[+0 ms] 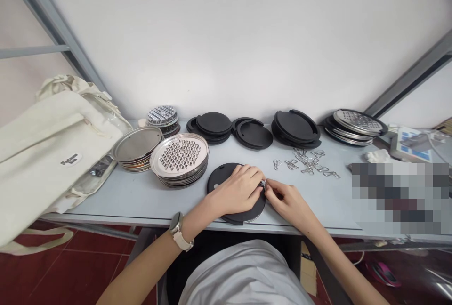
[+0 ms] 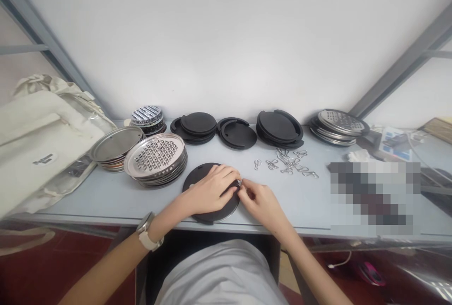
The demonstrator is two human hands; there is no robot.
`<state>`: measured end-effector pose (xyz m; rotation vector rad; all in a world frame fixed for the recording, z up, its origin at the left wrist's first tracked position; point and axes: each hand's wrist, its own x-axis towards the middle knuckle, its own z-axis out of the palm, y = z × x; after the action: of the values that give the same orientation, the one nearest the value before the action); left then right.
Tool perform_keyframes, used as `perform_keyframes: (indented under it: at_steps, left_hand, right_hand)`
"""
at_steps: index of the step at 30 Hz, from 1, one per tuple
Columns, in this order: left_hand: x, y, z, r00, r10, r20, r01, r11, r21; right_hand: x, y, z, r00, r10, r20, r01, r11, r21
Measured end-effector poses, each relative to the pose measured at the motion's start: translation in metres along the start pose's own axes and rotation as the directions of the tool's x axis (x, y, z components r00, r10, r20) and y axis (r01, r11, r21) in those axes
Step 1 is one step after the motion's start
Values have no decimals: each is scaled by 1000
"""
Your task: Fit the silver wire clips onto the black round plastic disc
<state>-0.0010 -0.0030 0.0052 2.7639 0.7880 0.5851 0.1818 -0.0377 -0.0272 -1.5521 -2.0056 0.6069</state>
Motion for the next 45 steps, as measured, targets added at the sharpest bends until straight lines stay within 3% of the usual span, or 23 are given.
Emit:
perform_keyframes:
  at_steps: [30,45]
  left_hand:
    - [-1,-1,3,999,-21,-48,21,1000,-1]
    - [0,0,2,1000,-26,-12,27,1000,11]
  right_hand:
    - [-1,0,-1,1000,20,6,-20,1000,2]
    - [0,-2,-1,1000,4,-15,-4,1000,-18]
